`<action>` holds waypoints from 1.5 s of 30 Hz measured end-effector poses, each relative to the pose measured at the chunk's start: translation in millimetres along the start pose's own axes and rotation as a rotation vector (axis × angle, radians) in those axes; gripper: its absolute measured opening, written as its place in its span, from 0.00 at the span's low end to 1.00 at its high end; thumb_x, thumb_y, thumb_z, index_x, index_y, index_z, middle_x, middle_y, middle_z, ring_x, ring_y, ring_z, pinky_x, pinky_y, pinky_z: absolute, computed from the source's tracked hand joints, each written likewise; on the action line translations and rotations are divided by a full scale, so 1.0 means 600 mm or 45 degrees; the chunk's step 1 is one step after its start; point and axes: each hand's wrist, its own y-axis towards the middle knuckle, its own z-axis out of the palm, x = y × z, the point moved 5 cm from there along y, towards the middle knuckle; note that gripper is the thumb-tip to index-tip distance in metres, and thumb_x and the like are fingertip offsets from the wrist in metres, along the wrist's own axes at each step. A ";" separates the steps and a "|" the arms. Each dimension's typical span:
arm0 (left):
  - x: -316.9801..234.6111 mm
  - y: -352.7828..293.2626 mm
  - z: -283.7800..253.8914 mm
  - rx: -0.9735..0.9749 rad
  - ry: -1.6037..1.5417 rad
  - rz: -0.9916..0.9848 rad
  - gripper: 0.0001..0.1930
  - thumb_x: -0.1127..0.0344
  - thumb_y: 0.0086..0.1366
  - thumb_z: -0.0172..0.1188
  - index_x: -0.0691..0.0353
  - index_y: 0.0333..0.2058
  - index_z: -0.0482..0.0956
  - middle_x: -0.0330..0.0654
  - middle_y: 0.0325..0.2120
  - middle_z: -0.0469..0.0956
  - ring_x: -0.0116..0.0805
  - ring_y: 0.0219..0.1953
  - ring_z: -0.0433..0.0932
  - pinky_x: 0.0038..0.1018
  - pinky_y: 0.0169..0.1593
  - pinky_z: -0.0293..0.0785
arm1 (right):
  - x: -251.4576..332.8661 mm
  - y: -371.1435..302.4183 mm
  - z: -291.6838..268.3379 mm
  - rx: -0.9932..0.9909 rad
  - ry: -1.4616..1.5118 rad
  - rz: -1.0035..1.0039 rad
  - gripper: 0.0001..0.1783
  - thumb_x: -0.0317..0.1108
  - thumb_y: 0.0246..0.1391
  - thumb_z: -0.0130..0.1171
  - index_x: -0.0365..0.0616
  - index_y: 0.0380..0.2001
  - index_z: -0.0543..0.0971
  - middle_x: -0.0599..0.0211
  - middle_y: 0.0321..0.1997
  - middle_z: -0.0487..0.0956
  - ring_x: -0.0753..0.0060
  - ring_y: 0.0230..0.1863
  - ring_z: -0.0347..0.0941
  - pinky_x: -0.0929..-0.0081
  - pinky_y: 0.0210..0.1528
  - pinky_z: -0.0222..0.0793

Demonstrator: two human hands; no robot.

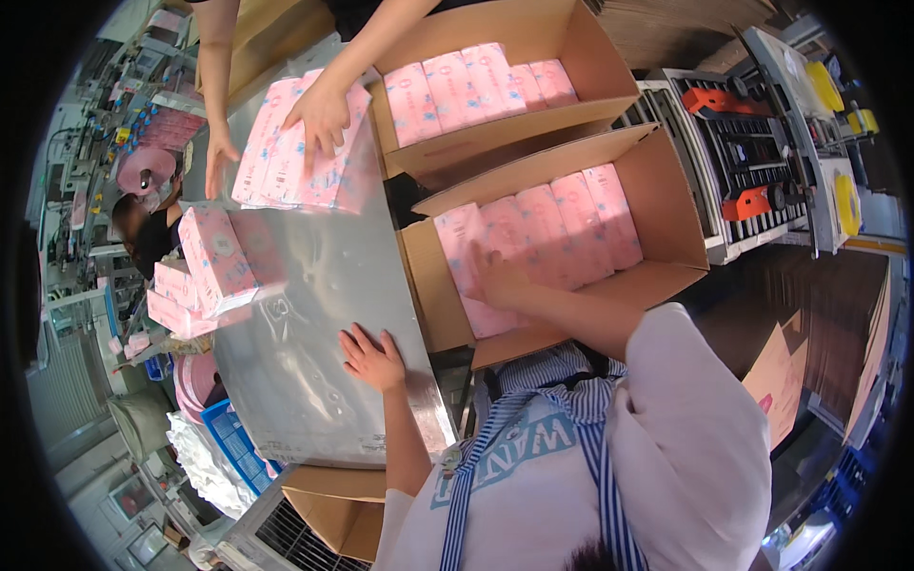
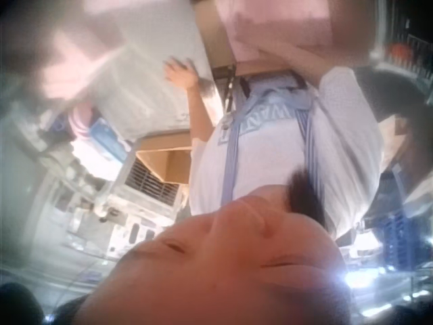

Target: The person packs pink rectangular packages into cardboard boxes on a metal table. They arrange the items, place bubble wrap inside, and close the boxes. The person also moves a large white bag and retrieves flat cardboard pieces from a nearby stack.

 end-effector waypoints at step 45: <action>-0.022 0.023 -0.022 0.050 -0.023 -0.012 0.33 0.46 0.59 0.53 0.53 0.61 0.63 0.50 0.65 0.54 0.49 0.65 0.53 0.57 0.64 0.43 | -0.650 0.035 0.208 0.269 -0.138 0.467 0.30 0.38 0.52 0.56 0.50 0.59 0.64 0.48 0.59 0.67 0.48 0.59 0.66 0.57 0.57 0.67</action>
